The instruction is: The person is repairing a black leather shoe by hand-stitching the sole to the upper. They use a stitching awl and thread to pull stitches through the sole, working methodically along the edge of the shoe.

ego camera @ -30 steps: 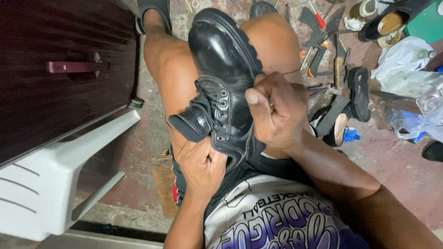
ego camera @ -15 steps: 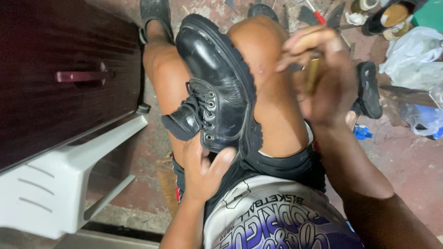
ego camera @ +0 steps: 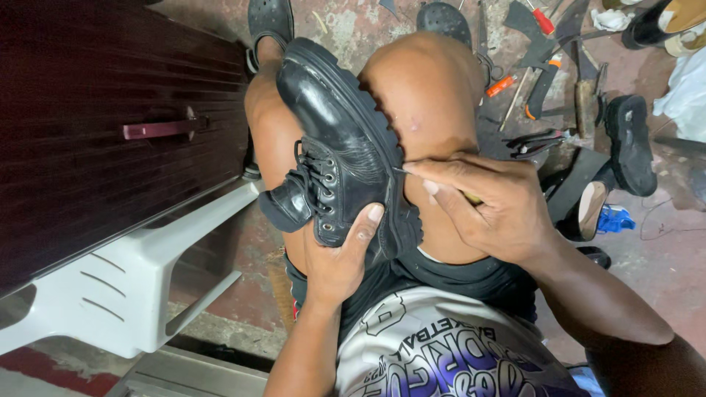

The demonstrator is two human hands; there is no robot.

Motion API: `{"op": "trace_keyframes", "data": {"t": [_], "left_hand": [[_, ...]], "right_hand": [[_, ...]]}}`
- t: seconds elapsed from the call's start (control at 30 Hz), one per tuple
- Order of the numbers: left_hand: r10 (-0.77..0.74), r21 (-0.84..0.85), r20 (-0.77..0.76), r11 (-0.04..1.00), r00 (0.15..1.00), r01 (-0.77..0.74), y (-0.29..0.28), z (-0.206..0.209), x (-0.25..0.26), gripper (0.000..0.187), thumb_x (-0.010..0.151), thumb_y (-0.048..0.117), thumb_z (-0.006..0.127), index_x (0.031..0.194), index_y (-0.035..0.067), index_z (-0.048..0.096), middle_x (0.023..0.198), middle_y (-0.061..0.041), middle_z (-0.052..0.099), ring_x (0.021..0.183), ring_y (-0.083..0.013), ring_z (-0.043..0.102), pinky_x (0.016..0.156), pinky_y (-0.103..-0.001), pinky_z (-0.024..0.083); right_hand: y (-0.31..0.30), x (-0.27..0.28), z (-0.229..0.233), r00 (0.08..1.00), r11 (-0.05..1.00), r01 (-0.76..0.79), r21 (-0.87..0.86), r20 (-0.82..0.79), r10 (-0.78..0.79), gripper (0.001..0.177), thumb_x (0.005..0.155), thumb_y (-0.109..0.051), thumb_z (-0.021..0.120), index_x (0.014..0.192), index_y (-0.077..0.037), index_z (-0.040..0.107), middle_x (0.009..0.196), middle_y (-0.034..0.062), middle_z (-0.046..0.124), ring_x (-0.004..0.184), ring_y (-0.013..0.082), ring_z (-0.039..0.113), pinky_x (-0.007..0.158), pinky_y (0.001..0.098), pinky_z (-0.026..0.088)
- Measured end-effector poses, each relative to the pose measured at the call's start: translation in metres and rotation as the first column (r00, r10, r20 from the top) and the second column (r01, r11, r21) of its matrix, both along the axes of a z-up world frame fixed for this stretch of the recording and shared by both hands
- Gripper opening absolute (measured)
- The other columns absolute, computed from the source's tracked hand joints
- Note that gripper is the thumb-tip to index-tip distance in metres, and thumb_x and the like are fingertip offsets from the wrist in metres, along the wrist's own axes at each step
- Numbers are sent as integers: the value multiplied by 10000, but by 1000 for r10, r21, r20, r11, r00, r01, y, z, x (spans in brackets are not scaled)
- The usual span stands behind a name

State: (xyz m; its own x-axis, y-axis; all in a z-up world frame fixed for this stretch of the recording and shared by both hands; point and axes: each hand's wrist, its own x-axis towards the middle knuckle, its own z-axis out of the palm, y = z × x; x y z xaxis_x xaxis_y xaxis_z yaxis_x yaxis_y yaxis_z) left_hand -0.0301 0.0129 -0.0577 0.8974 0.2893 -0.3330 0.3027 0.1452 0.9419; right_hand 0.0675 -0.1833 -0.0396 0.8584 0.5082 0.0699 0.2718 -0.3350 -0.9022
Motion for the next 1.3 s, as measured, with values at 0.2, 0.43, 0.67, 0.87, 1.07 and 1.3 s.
{"op": "trace_keyframes", "data": {"t": [0.2, 0.43, 0.67, 0.87, 1.07, 1.3], "left_hand": [[25, -42, 2, 999, 1000, -25, -3, -1, -5, 298, 955, 29, 731, 1241, -35, 679, 1186, -55, 715, 1069, -128, 655, 1002, -293, 522], [48, 51, -73, 998, 996, -45, -6, -2, -9, 231, 930, 40, 758, 1147, -33, 726, 1098, -71, 756, 980, -124, 692, 927, -277, 552], [57, 31, -73, 998, 996, -55, -6, -5, -7, 245, 924, 25, 759, 1159, -37, 723, 1104, -67, 756, 979, -120, 694, 928, -268, 554], [72, 81, 6, 994, 997, -72, -13, 1, -11, 231, 926, -2, 761, 1149, -43, 715, 1092, -68, 748, 964, -123, 692, 908, -276, 557], [68, 222, 32, 972, 997, -73, -17, 4, -4, 198, 913, 3, 779, 1099, -41, 729, 1033, -58, 755, 901, -123, 701, 858, -276, 578], [43, 185, 37, 981, 998, -49, -21, 3, -3, 221, 918, 20, 783, 1123, -40, 726, 1039, -54, 755, 904, -121, 702, 845, -277, 583]], "right_hand": [[3, 8, 12, 997, 996, -50, -73, 47, 54, 302, 905, 35, 686, 1193, -41, 735, 1028, 126, 752, 851, 231, 750, 737, 323, 587], [7, 22, 37, 953, 946, -123, -299, 231, 197, 285, 869, -36, 745, 1152, -65, 758, 869, 76, 704, 705, 251, 697, 617, 368, 554], [10, 48, 47, 900, 880, -281, -382, 214, 380, 233, 827, -74, 747, 1060, -69, 743, 851, 48, 697, 645, 245, 683, 540, 376, 519], [10, 51, 55, 769, 828, -321, -459, 384, 511, 291, 772, -78, 720, 1062, -46, 715, 883, 51, 671, 765, 211, 713, 618, 354, 561], [18, 53, 56, 780, 775, -335, -536, 303, 547, 193, 812, -107, 715, 1001, -75, 688, 854, 23, 657, 735, 180, 702, 544, 354, 546], [41, 54, 50, 804, 688, -370, -624, 156, 574, 263, 796, -189, 715, 1005, -83, 596, 765, 28, 600, 680, 201, 694, 450, 369, 516]]}}
